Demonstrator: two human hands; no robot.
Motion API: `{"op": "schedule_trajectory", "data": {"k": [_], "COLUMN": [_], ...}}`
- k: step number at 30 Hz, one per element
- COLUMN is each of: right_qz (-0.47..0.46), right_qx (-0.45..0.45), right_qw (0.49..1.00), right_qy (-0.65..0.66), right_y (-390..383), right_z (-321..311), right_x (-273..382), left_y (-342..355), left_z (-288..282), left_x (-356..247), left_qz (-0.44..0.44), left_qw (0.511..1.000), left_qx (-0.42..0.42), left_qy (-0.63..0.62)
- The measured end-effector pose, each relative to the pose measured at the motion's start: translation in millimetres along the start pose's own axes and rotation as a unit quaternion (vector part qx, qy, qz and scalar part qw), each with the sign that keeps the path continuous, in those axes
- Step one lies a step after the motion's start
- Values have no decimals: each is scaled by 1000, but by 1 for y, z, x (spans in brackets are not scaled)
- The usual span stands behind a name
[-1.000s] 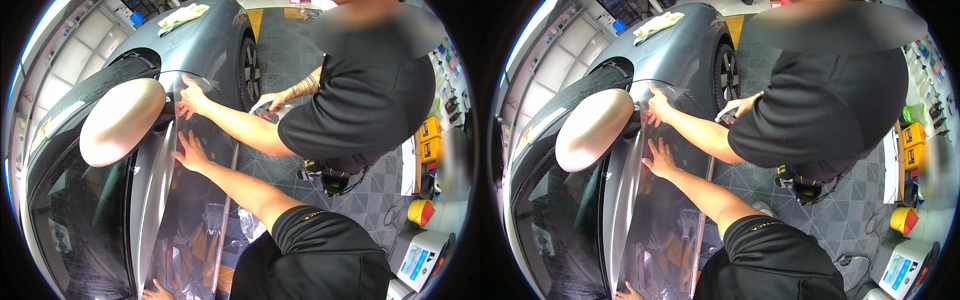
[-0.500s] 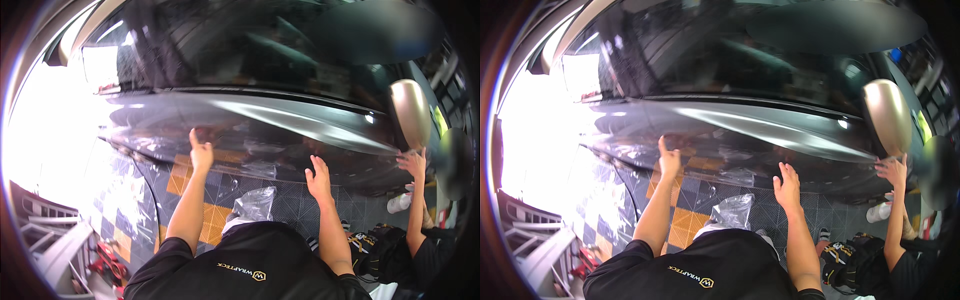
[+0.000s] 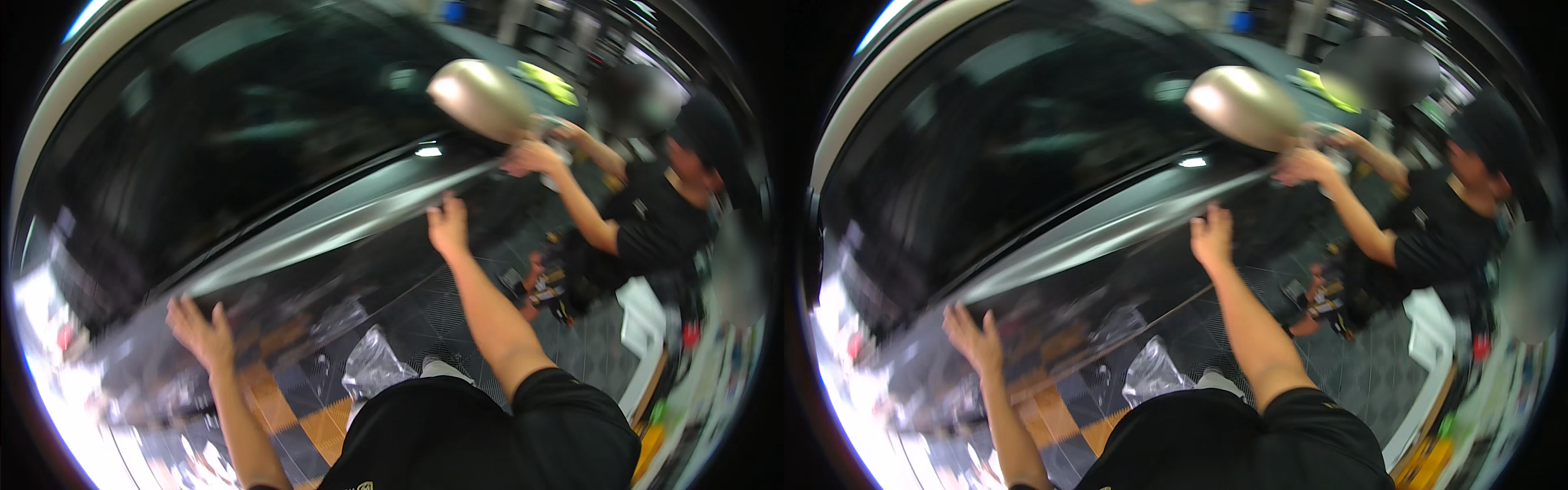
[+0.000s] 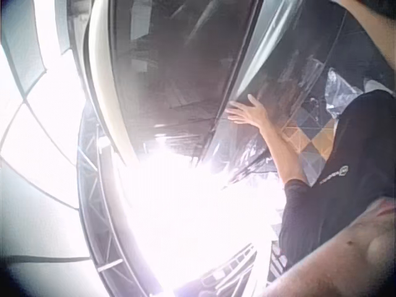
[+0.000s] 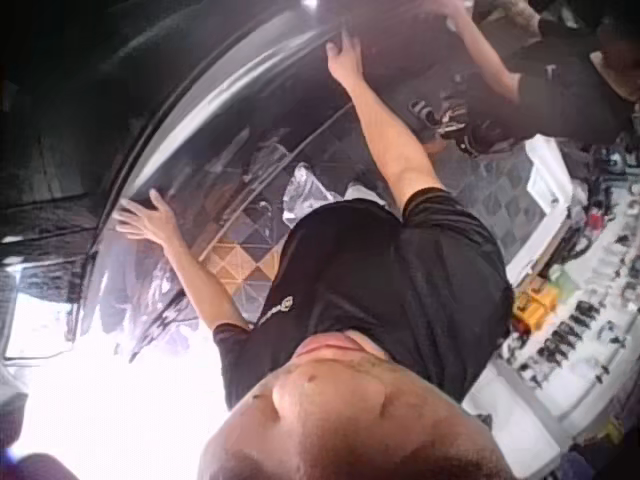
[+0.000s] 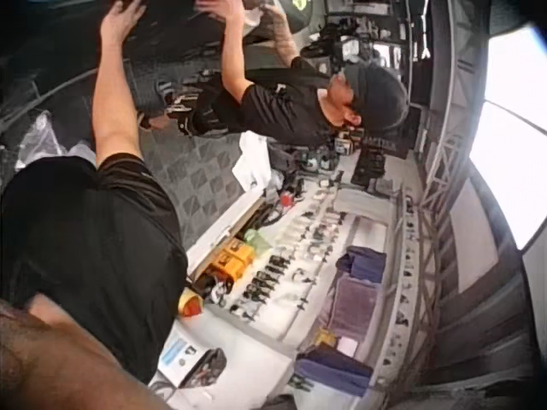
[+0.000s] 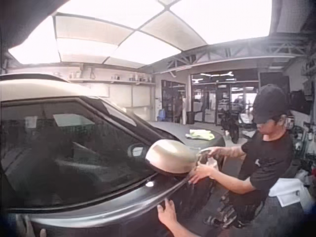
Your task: The person applies a transparent protective film to the front fender of a grey car. They spray the surface with a liquid solution, position the film, and smooth it out to remove air bubbles. The person also fills a spray bottle with water and uses a squeegee tool to finish the application.
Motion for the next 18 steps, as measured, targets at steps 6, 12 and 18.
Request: {"op": "schedule_trajectory", "data": {"k": [6, 12, 18], "right_qz": [214, 205, 123], "right_qx": [10, -29, -212], "right_qw": [974, 975, 969], "right_qy": [79, 82, -9], "right_y": [46, 90, 113], "right_z": [-38, -5, 44], "right_x": [-53, -84, -133], "left_y": [15, 22, 22], "left_z": [53, 52, 25], "left_x": [1, -3, -40], "left_qz": [-73, -106, -116], "left_qw": [989, 983, 985], "left_qx": [-59, -28, 12], "left_qy": [118, 149, 130]}}
Point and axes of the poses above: each hand's wrist, its own y-axis towards the middle knuckle, its own z-axis out of the palm, x = y × z, the point moved 4 cm from there along y, towards the middle knuckle
